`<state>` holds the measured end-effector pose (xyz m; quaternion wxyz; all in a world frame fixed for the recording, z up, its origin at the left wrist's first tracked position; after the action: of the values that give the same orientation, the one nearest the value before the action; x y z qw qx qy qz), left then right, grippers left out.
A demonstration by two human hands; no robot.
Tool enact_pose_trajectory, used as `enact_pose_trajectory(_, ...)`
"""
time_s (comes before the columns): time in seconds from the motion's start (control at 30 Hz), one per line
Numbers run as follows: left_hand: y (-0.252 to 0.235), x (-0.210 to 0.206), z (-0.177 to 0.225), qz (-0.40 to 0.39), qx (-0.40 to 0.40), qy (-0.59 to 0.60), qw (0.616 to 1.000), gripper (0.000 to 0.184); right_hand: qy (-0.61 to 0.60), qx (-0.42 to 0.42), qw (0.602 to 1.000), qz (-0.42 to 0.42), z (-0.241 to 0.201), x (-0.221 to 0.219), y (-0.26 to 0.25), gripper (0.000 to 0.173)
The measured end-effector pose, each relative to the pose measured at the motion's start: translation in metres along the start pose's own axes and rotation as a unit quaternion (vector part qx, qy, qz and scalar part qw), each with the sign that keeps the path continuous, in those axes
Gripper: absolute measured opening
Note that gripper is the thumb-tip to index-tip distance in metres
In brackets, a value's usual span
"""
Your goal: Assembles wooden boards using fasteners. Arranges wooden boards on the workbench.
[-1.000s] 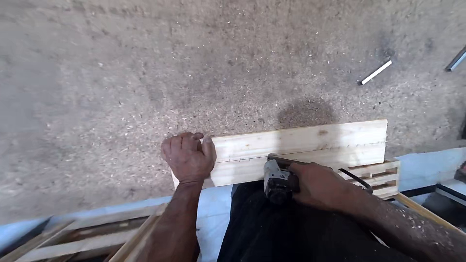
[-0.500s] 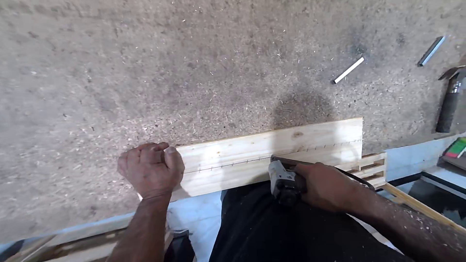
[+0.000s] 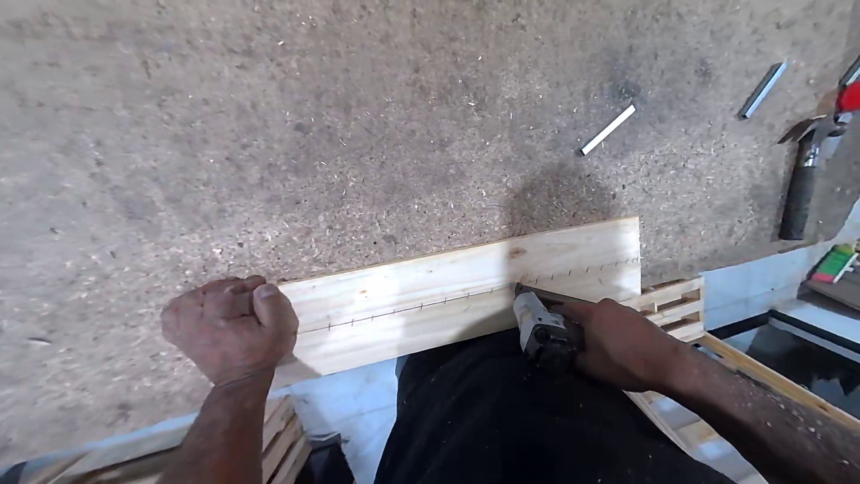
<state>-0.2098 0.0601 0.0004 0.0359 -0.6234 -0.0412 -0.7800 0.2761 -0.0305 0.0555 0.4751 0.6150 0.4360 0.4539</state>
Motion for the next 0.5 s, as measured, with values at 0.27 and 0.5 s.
enact_pose_trajectory(0.27, -0.001, 0.004, 0.002, -0.004, 0.005, -0.009, 1.0, 0.063, -0.009, 0.012, 0.999, 0.043, 0.016, 0.002, 0.004, 0.048)
enact_pose_trajectory(0.5, -0.003, 0.01, 0.059, -0.031, -0.032, -0.01, 0.999, 0.054, -0.097, 0.024, 0.988, 0.115, 0.021, -0.003, 0.021, 0.067)
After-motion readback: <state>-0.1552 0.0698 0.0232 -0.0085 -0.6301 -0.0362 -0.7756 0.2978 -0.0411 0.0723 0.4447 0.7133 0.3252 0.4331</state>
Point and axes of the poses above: each hand's wrist, its own y-axis away from the middle knuckle, its own x-axis out of the back of the hand, z = x × y, the point moved 9 cm from there along -y, towards the middle knuckle, and after that the axes turned 1 degree about -x, right-handed, at the moved point
